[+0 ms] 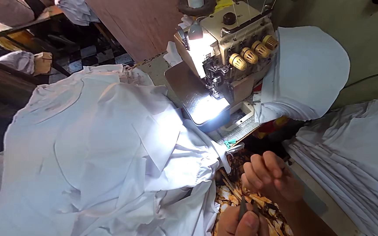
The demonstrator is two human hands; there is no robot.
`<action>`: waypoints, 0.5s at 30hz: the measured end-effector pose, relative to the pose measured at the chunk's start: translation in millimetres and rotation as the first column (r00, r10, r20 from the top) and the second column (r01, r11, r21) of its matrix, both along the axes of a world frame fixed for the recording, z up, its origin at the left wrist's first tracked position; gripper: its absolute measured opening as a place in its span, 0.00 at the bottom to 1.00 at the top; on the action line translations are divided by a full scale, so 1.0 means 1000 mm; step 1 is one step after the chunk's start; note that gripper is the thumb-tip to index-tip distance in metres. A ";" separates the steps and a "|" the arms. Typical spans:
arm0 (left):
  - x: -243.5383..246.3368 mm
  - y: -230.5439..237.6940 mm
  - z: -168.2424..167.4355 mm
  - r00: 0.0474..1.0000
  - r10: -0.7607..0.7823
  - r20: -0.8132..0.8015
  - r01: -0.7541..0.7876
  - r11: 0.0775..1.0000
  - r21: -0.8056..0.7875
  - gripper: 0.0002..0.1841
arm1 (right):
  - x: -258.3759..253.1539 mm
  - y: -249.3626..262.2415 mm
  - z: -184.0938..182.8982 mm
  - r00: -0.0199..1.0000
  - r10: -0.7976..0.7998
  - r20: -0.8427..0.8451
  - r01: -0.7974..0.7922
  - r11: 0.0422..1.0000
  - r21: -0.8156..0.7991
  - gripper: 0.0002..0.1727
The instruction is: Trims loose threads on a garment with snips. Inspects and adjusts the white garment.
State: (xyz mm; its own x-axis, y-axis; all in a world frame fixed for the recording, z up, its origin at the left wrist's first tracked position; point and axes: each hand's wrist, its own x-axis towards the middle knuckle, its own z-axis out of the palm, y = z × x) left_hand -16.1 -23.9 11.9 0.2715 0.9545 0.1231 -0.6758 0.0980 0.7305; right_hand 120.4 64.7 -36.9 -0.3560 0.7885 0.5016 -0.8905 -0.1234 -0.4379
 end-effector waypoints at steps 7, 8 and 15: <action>-0.018 0.001 -0.004 0.997 0.077 0.027 -0.075 0.995 -0.071 0.21 | -0.004 0.000 0.003 0.949 0.125 -0.291 -0.188 0.962 -0.199 0.08; -0.019 0.000 -0.005 0.997 0.075 0.033 -0.072 0.994 -0.077 0.21 | -0.004 0.001 0.003 0.943 0.129 -0.308 -0.198 0.958 -0.208 0.08; -0.019 0.001 -0.008 0.997 0.064 0.041 -0.060 0.994 -0.094 0.21 | -0.006 0.002 0.000 0.960 0.124 -0.252 -0.187 0.952 -0.241 0.08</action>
State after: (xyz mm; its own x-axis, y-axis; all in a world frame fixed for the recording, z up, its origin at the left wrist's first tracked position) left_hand -35.6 -22.5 3.4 0.2082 0.9771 0.0436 -0.7136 0.1213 0.6900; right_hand 114.6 66.6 -36.7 -0.3836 0.8463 0.3696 -0.9235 -0.3503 -0.1564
